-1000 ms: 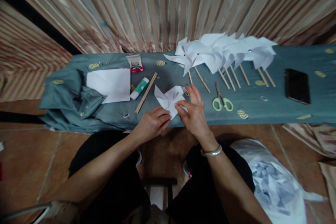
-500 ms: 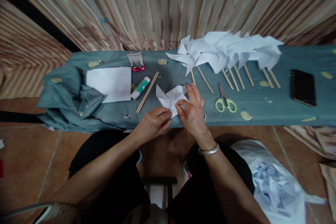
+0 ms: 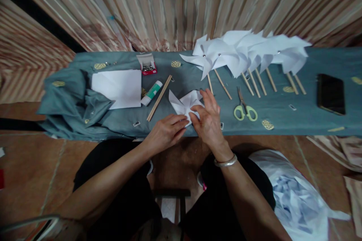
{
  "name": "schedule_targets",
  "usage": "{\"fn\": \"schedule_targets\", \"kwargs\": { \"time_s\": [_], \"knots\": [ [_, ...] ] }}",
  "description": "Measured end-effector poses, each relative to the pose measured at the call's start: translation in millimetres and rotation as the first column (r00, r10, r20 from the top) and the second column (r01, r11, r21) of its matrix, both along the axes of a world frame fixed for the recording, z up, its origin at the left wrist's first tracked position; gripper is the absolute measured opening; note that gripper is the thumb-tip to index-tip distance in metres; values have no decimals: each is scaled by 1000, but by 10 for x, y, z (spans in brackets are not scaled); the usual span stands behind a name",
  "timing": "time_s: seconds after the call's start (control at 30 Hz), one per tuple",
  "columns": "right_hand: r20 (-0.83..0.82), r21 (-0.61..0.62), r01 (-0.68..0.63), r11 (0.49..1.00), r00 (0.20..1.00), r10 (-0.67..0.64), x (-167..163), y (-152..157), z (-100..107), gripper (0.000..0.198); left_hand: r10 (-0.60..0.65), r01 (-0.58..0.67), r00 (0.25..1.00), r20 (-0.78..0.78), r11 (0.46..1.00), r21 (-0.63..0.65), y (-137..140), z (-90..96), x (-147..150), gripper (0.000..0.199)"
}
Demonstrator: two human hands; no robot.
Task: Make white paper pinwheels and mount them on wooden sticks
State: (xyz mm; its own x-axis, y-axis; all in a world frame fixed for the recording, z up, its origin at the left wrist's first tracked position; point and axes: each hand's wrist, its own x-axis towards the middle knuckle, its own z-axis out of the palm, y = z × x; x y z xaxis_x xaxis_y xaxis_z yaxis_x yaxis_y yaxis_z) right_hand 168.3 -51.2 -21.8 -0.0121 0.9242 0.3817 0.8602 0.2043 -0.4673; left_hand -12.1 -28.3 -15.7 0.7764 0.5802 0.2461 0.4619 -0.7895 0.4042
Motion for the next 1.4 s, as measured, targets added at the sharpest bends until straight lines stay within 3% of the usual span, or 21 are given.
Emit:
{"fn": "schedule_targets", "kwargs": {
  "time_s": [0.43, 0.6, 1.4],
  "knots": [
    [-162, 37, -3, 999, 987, 9, 74, 42, -19, 17, 2, -2, 1000, 5, 1000, -14, 1, -3, 3, 24],
    [-83, 59, 2, 998, 997, 3, 108, 27, -19, 22, -1, 1, 1000, -2, 1000, -10, 4, 2, 2, 24],
    [157, -51, -85, 995, 983, 92, 73, -34, 3, 28, -6, 6, 1000, -20, 1000, 7, 12, 4, 18, 24]
  ]
}}
